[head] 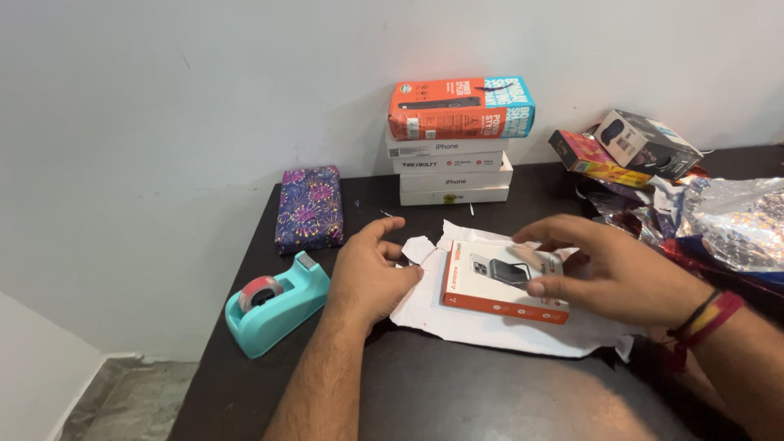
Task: The person wraps a small box with patterned wrapping paper, folds the edges, and secures them with tape. They then cut a piece of white paper with scissors, preparing it for use as a gift tag or label.
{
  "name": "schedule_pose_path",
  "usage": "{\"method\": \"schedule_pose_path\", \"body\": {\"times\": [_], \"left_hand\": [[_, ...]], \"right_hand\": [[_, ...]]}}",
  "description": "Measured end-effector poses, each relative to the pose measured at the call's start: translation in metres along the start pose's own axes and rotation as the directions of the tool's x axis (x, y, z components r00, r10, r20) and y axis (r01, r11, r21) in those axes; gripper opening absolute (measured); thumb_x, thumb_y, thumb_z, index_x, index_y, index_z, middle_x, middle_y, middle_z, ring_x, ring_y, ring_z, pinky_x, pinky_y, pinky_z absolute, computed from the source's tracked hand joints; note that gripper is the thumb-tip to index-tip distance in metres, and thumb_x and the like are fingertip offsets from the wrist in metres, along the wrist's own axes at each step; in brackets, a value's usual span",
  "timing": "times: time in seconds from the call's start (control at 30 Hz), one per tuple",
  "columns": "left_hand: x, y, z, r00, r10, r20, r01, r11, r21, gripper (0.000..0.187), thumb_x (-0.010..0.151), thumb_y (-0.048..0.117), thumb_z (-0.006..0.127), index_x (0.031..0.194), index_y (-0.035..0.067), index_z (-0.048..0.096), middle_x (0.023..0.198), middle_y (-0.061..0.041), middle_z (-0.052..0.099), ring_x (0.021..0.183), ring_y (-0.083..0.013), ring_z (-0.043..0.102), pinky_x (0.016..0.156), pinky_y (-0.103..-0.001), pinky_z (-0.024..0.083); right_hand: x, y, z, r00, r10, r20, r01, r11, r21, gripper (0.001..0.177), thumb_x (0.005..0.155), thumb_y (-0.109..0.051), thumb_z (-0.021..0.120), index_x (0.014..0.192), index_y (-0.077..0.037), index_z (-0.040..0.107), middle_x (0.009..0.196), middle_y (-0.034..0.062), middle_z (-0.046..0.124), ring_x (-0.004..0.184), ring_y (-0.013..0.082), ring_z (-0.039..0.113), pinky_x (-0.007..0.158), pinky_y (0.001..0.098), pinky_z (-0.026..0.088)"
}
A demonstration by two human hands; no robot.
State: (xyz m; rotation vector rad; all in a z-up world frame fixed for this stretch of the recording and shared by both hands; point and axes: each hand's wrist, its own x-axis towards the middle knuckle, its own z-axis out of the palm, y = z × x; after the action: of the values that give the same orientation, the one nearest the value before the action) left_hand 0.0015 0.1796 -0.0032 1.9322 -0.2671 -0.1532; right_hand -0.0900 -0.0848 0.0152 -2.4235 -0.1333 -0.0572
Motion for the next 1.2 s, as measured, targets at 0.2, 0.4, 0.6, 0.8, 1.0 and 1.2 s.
{"method": "schedule_pose_path", "body": {"times": [0.2,0.4,0.6,0.8,1.0,1.2], "left_hand": [[0.001,0.0,0.001,0.999,-0.039,-0.014,0.039,0.999,-0.006,0.062,0.074,0.005,0.076,0.135,0.009,0.062,0.082,-0.005,0.076,0.068,-0.0105,0.068,0.063,-0.027,0.053],[0.002,-0.002,0.002,0.999,-0.04,0.005,0.04,0.985,-0.169,0.054,0.076,0.001,0.072,0.129,0.005,0.066,0.071,-0.001,0.07,0.059,-0.0071,0.06,0.055,-0.026,0.047],[0.005,-0.002,0.002,0.999,-0.032,0.042,0.041,0.976,-0.214,0.056,0.077,-0.003,0.069,0.132,0.004,0.063,0.071,-0.001,0.069,0.06,-0.0068,0.06,0.055,-0.025,0.049],[0.004,0.001,0.002,0.996,-0.067,0.061,0.078,0.978,-0.195,0.056,0.078,-0.002,0.07,0.133,0.007,0.063,0.071,0.001,0.07,0.06,-0.006,0.061,0.055,-0.025,0.048],[0.004,-0.001,-0.002,1.0,0.015,0.004,-0.014,0.978,-0.207,0.033,0.084,0.002,0.068,0.116,0.003,0.073,0.068,-0.003,0.072,0.06,-0.0083,0.064,0.058,-0.027,0.049],[0.007,-0.002,0.0,0.874,0.348,-0.34,-0.279,0.931,0.237,0.023,0.088,0.004,0.063,0.106,0.007,0.077,0.088,-0.008,0.077,0.084,-0.0201,0.075,0.076,-0.034,0.058]], "right_hand": [[0.047,-0.052,0.004,0.951,-0.301,0.067,0.3,0.855,-0.423,0.028,0.083,-0.026,0.072,0.107,-0.014,0.078,0.101,0.0083,0.075,0.093,0.0281,0.071,0.085,0.0395,0.056],[0.082,-0.079,0.04,0.944,-0.322,0.068,0.32,0.851,-0.417,0.023,0.072,-0.017,0.079,0.094,-0.011,0.08,0.095,0.0075,0.076,0.091,0.0271,0.072,0.083,0.0385,0.056],[0.082,-0.068,0.044,0.904,-0.428,0.002,0.41,0.864,-0.292,0.014,0.075,-0.012,0.076,0.088,-0.01,0.081,0.09,0.0056,0.078,0.081,0.0247,0.075,0.076,0.0365,0.06],[0.076,-0.069,0.045,0.971,-0.238,0.014,0.237,0.954,-0.184,0.023,0.074,-0.013,0.078,0.097,-0.013,0.081,0.089,0.0043,0.078,0.082,0.0202,0.076,0.076,0.0336,0.06],[0.073,-0.067,0.036,0.965,-0.258,0.037,0.261,0.95,-0.171,0.027,0.075,-0.014,0.075,0.102,-0.013,0.08,0.095,0.0037,0.079,0.087,0.0192,0.075,0.079,0.0338,0.059],[0.063,-0.052,0.025,0.989,-0.13,-0.074,0.115,0.977,-0.179,0.023,0.08,-0.024,0.076,0.099,-0.011,0.081,0.089,0.0077,0.08,0.081,0.0224,0.076,0.078,0.035,0.059]]}}
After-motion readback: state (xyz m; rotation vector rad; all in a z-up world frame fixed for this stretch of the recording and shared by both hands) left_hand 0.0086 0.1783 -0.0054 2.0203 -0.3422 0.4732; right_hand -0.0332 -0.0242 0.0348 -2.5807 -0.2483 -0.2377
